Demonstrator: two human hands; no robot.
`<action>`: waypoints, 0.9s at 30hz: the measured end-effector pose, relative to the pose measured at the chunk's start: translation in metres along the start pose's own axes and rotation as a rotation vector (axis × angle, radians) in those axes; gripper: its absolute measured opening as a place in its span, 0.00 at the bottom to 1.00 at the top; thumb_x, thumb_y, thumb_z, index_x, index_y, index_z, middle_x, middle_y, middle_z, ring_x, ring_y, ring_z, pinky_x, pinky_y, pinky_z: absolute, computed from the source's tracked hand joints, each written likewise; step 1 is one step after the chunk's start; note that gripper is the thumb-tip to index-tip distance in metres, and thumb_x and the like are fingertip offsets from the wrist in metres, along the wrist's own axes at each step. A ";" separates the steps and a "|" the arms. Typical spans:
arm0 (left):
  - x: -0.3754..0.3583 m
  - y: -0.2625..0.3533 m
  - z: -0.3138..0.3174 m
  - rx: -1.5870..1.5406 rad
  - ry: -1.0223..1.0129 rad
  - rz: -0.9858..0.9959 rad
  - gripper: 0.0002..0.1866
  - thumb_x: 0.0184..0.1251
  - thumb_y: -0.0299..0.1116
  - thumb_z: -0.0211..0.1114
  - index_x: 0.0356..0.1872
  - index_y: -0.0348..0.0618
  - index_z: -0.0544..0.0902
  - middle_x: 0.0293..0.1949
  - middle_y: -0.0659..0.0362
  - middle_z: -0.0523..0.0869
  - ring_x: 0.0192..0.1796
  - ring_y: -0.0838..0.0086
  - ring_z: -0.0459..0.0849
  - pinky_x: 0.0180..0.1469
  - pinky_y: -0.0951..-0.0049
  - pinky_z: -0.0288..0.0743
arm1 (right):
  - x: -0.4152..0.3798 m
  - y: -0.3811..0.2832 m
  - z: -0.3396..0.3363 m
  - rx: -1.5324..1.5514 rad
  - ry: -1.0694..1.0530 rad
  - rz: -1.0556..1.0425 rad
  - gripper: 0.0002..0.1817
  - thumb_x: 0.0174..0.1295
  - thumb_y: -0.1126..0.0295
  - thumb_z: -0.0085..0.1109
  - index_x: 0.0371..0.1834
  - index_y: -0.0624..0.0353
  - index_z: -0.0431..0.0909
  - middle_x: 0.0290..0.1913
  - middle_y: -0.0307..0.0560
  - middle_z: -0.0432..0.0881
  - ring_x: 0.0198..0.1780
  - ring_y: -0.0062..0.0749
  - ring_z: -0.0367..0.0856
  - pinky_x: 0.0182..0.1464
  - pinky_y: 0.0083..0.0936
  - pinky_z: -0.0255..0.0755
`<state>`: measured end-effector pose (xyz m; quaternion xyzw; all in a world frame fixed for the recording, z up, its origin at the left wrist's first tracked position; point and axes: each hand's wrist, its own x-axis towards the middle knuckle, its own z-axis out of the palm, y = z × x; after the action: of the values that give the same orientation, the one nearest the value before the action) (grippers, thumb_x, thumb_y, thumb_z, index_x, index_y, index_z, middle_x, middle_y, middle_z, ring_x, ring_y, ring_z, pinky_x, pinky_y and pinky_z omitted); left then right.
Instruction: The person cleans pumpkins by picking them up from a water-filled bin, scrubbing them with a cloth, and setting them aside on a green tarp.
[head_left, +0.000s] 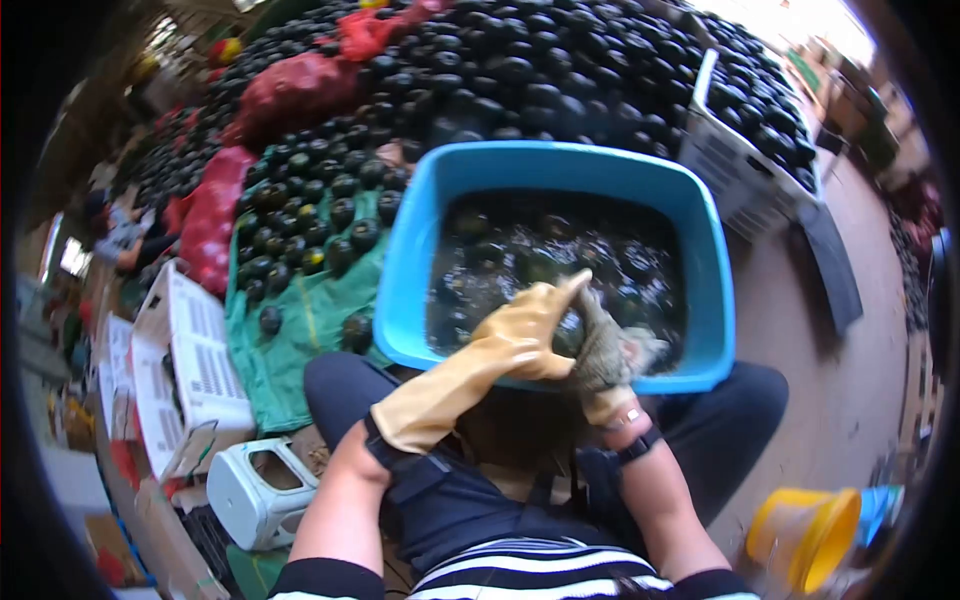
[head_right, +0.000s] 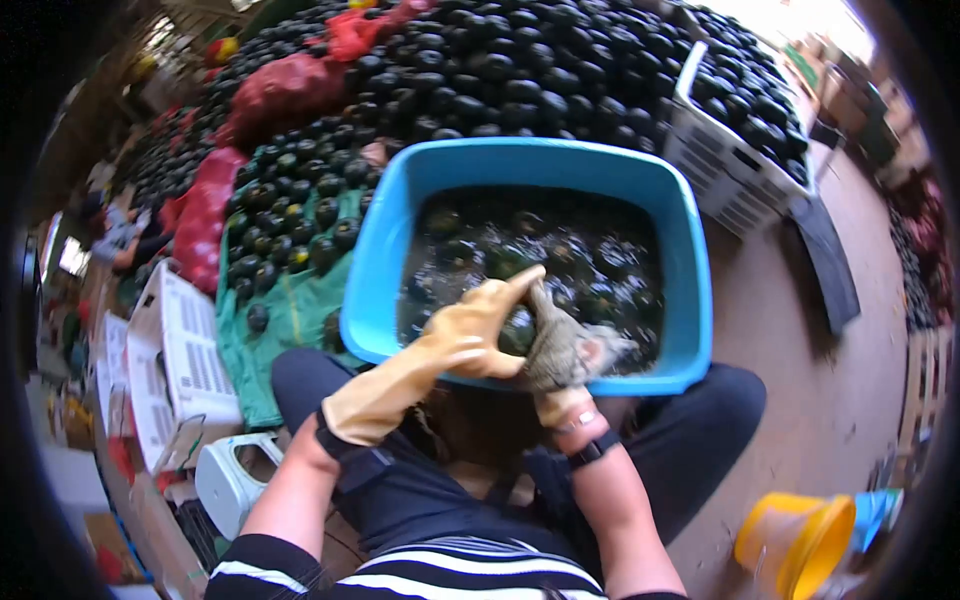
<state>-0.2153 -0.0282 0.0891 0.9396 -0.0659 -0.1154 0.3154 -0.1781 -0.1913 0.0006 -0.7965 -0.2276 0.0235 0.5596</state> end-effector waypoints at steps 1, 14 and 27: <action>-0.007 0.000 0.004 -0.196 0.098 0.036 0.66 0.47 0.42 0.84 0.88 0.49 0.53 0.70 0.41 0.78 0.72 0.46 0.79 0.77 0.54 0.71 | -0.013 -0.004 0.008 0.455 0.065 0.090 0.51 0.52 0.71 0.84 0.80 0.62 0.65 0.73 0.50 0.78 0.75 0.38 0.74 0.83 0.36 0.62; 0.002 -0.029 0.042 -1.091 0.272 -0.309 0.54 0.62 0.48 0.82 0.83 0.40 0.60 0.68 0.48 0.80 0.69 0.62 0.80 0.73 0.59 0.72 | -0.007 -0.001 0.002 -0.877 0.218 -0.160 0.26 0.62 0.67 0.63 0.63 0.65 0.80 0.52 0.58 0.86 0.52 0.52 0.88 0.54 0.46 0.81; 0.021 -0.076 0.049 -0.946 0.208 -0.256 0.23 0.89 0.48 0.57 0.59 0.36 0.87 0.54 0.57 0.90 0.57 0.74 0.83 0.63 0.69 0.76 | -0.001 -0.022 0.007 -1.002 -0.053 -0.305 0.15 0.63 0.72 0.64 0.53 0.52 0.85 0.42 0.45 0.86 0.43 0.46 0.88 0.42 0.45 0.82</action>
<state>-0.2034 -0.0002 0.0011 0.7009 0.1412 -0.0759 0.6950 -0.1887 -0.1799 0.0180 -0.9235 -0.3383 -0.1499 0.1010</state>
